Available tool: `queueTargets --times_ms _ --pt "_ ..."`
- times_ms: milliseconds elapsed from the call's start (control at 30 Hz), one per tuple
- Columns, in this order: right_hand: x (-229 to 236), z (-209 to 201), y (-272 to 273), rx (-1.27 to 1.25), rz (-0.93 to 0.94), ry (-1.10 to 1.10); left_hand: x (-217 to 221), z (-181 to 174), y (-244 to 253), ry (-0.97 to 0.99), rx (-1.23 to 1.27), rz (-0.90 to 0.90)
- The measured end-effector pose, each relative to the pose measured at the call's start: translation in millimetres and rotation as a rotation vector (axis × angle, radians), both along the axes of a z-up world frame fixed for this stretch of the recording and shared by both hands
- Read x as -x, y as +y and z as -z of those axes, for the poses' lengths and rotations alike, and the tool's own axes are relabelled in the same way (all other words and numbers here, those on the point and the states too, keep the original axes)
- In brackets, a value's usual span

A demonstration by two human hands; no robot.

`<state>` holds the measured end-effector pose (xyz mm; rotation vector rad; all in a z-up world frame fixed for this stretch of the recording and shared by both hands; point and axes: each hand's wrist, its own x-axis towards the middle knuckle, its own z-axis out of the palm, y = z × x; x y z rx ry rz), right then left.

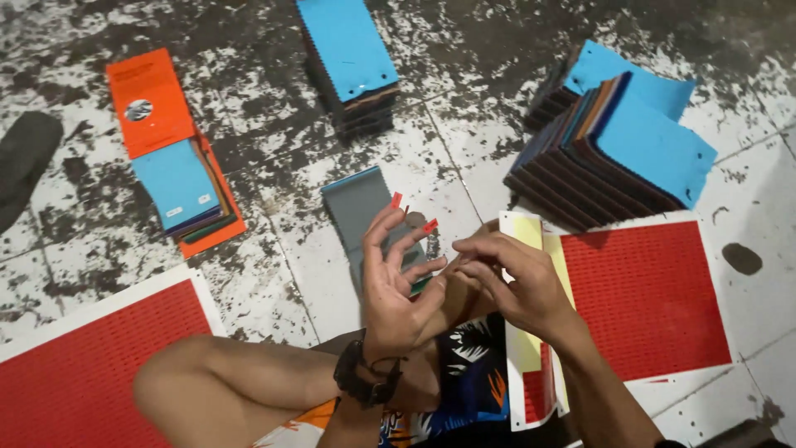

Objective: The person is sitting on the floor, flipping through a swatch book and pressing down on adhesive strips on a sample sheet.

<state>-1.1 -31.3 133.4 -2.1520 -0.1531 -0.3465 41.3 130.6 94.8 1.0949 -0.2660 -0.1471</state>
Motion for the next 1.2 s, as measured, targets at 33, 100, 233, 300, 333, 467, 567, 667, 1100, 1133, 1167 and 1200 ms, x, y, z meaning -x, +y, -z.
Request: queueTargets --times_ms 33,100,233,300,333,467,567,667,1100,1133,1167,1200 --pt "-0.7 4.6 1.9 -0.001 -0.009 -0.002 -0.7 -0.3 3.8 -0.002 -0.001 -0.009" --pt "-2.0 14.3 5.3 0.009 0.005 0.016 -2.0 -0.6 10.9 0.002 -0.003 0.011" --pt "-9.6 26.8 13.3 0.014 0.005 -0.016 -4.1 1.2 16.0 0.016 -0.013 -0.036" --pt "-15.6 24.5 20.0 -0.022 0.037 0.054 -7.8 2.1 21.8 0.002 -0.091 -0.09" --pt "-22.4 25.0 18.2 -0.023 0.026 0.055 -13.0 5.7 28.2 0.003 -0.092 -0.101" --pt "-55.6 28.9 25.1 -0.018 -0.037 0.025 -41.6 29.4 60.3 0.076 -0.178 -0.12" --pt "-86.0 45.1 32.5 -0.061 -0.138 0.043 -61.8 33.7 76.4 0.138 -0.284 -0.155" --pt "-112.9 58.9 43.9 -0.139 -0.254 0.159 -75.8 38.5 84.3 0.189 -0.384 -0.165" --pt "-154.2 76.6 58.0 0.015 -0.427 0.405 -99.3 67.5 89.6 0.33 -0.502 -0.083" --pt "-160.1 89.4 54.4 0.015 -0.428 0.408 -103.6 82.5 91.9 0.333 -0.502 -0.083" --pt "-164.3 102.3 50.6 0.034 -0.395 0.407 -106.1 97.7 94.0 0.185 -0.662 -0.162" --pt "-167.9 115.1 46.7 0.053 -0.361 0.406 -108.0 112.8 96.0 0.033 -0.819 -0.239"
